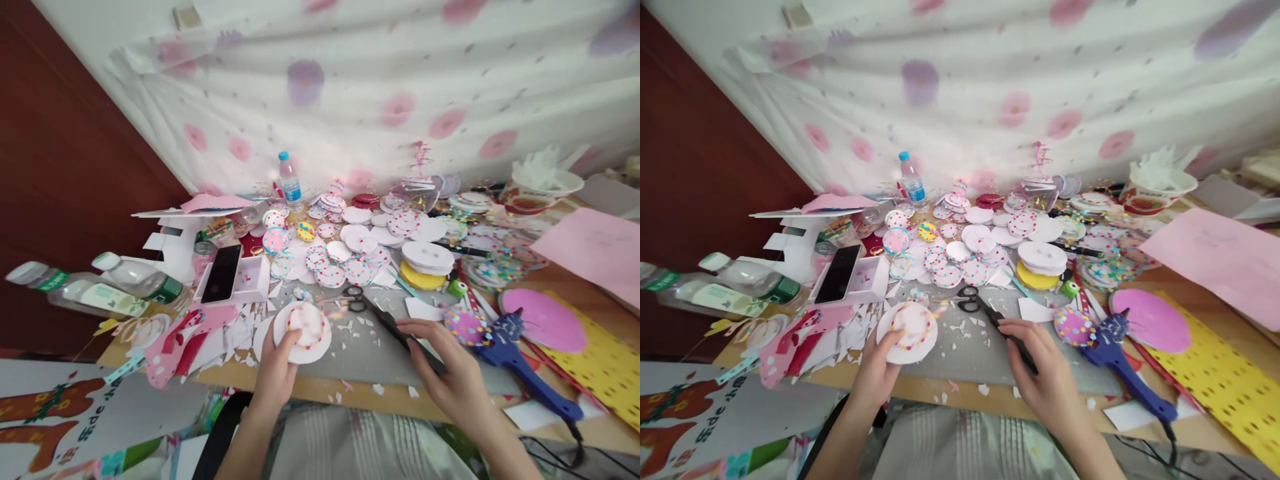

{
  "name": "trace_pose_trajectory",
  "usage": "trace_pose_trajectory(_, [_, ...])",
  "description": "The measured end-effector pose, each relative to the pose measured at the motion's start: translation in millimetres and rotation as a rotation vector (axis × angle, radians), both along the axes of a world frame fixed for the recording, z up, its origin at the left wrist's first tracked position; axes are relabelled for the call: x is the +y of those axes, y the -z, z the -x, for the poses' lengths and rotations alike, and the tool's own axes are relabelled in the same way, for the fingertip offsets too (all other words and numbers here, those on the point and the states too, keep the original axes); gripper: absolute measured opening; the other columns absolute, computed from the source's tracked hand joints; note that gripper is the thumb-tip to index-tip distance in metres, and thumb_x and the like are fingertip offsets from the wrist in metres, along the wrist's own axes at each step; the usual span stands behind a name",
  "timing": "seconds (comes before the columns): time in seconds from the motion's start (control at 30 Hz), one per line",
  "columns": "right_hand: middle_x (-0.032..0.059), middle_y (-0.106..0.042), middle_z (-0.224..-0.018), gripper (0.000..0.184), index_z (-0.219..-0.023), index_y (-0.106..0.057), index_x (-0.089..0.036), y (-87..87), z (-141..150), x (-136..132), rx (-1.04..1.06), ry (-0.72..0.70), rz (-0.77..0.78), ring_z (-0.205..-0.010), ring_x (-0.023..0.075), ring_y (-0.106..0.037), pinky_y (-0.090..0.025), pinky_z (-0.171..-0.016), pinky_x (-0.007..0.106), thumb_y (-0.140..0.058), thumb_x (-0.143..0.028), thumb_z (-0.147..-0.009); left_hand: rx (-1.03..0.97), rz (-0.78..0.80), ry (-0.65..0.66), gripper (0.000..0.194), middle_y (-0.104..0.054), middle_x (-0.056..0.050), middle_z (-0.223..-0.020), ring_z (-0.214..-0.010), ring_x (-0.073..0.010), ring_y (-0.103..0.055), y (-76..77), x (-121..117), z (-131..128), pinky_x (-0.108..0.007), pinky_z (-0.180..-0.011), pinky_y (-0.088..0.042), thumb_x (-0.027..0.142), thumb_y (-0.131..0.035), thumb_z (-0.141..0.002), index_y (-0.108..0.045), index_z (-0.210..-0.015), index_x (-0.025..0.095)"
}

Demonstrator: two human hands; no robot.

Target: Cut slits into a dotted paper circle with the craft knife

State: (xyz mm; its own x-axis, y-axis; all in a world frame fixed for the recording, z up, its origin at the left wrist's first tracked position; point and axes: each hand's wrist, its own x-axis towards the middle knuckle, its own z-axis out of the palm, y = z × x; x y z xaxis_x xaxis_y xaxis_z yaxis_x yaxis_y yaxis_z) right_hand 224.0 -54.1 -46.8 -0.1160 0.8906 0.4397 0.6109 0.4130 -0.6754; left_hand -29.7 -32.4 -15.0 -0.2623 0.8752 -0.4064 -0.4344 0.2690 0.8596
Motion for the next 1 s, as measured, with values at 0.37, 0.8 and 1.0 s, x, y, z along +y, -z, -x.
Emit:
trace_pose_trajectory(0.37, [0.0129, -0.059, -0.098, 0.021, -0.111, -0.054, -0.018, 43.1, -5, 17, -0.303, 0.162, 0.136, -0.089, 0.0314, -0.058, -0.05, -0.079, 0.051, -0.047, -0.028, -0.094, 0.225, -0.082, 0.07, 0.052, -0.064, -0.006, -0.123, -0.112, -0.0257, -0.06, 9.9, 5, -18, -0.033, -0.089, -0.049, 0.029, -0.069, -0.07, -0.055, -0.12, 0.025])
trace_pose_trajectory(0.8, [0.0, -0.057, -0.077, 0.024, -0.12, -0.041, -0.027, 5.8, 15, -33, 0.273, 0.07, 0.479, -0.06, 0.0146, -0.057, -0.048, -0.05, 0.022, -0.043, -0.036, -0.098, 0.442, -0.141, 0.133, 0.045, -0.055, -0.007, -0.121, -0.121, -0.0276, -0.049, 37.2, 13, -34, -0.039, -0.102, -0.039, 0.045, -0.055, -0.084, -0.05, -0.124, 0.025])
trace_pose_trajectory(1.0, [0.0034, -0.068, -0.086, 0.028, -0.123, -0.046, -0.026, -8.8, 42, -44, 0.317, -0.124, 0.648, -0.071, 0.0166, -0.067, -0.056, -0.06, 0.024, -0.041, -0.038, -0.098, 0.55, -0.159, 0.203, 0.04, -0.051, -0.008, -0.123, -0.119, -0.0252, -0.046, 34.0, 13, -23, -0.037, -0.106, -0.031, 0.047, -0.051, -0.09, -0.049, -0.123, 0.023])
